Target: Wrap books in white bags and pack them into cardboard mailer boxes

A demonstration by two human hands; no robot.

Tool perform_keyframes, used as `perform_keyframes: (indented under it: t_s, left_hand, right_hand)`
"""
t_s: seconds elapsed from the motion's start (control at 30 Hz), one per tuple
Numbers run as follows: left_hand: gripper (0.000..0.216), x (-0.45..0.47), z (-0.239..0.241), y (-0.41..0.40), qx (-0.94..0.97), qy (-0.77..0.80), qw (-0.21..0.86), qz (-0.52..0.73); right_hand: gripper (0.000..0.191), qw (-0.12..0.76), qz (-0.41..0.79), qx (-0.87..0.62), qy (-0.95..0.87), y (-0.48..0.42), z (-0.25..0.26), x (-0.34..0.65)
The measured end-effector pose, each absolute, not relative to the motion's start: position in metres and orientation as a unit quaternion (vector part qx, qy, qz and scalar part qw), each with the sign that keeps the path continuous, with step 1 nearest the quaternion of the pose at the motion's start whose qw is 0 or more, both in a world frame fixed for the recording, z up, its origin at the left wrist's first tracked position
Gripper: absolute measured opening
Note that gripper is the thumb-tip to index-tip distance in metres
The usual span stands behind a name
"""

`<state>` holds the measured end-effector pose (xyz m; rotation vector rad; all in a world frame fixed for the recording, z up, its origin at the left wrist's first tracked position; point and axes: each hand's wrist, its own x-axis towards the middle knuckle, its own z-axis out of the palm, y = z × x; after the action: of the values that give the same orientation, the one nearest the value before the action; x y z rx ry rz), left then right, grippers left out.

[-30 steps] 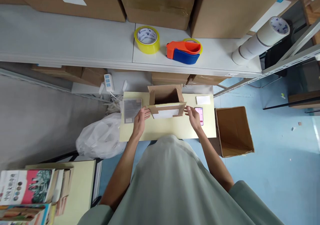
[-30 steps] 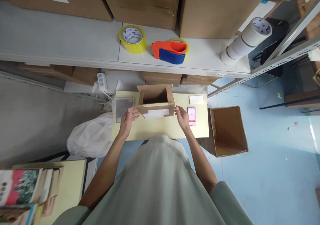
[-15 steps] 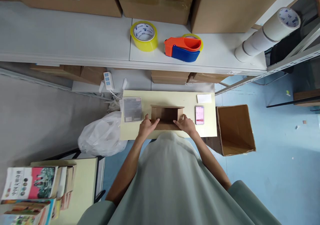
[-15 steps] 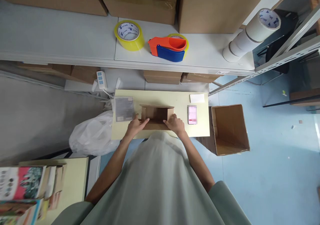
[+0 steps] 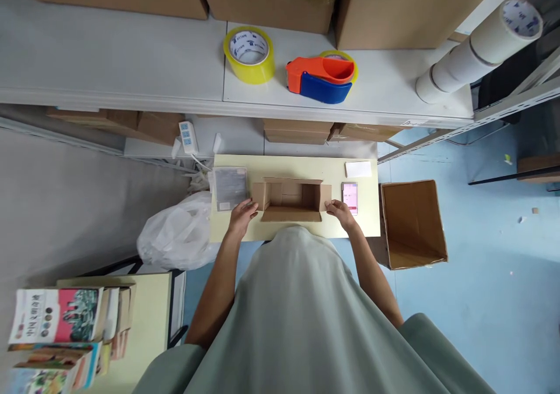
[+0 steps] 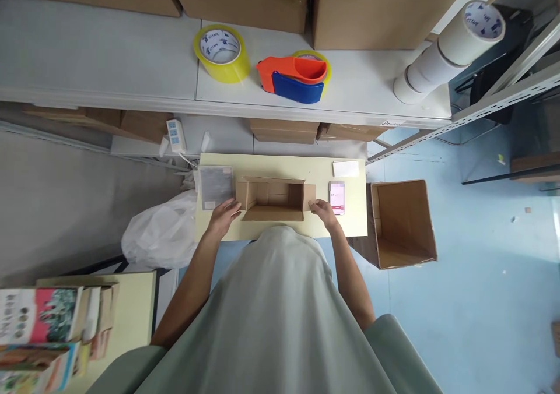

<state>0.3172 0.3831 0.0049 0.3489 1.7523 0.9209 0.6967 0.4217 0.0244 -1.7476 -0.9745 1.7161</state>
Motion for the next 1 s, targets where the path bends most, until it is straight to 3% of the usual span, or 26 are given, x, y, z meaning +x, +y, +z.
perform_keyframes:
  t_s: [0.23, 0.47, 0.6, 0.7, 0.87, 1.0]
  left_hand:
    - [0.036, 0.320, 0.002, 0.387, 0.092, 0.704, 0.586, 0.390]
    - [0.040, 0.290, 0.005, 0.381, 0.151, 0.686, 0.576, 0.419]
    - [0.046, 0.250, 0.000, 0.399, 0.221, 0.820, 0.440, 0.294]
    - [0.068, 0.216, -0.009, 0.415, 0.210, 0.886, 0.359, 0.203]
    - [0.100, 0.184, -0.028, 0.439, 0.185, 0.917, 0.336, 0.109]
    - [0.094, 0.180, -0.044, 0.450, 0.200, 0.912, 0.357, 0.036]
  right_hand:
    - [0.072, 0.258, 0.655, -0.637, -0.314, 0.420, 0.017, 0.687]
    - [0.067, 0.333, 0.562, -0.673, -0.346, 0.412, 0.055, 0.685]
    - [0.071, 0.356, 0.458, -0.723, -0.375, 0.408, 0.087, 0.679]
    - [0.069, 0.360, 0.409, -0.740, -0.395, 0.404, 0.110, 0.672]
    - [0.063, 0.369, 0.392, -0.739, -0.406, 0.393, 0.134, 0.656]
    - [0.060, 0.372, 0.387, -0.745, -0.395, 0.379, 0.140, 0.646]
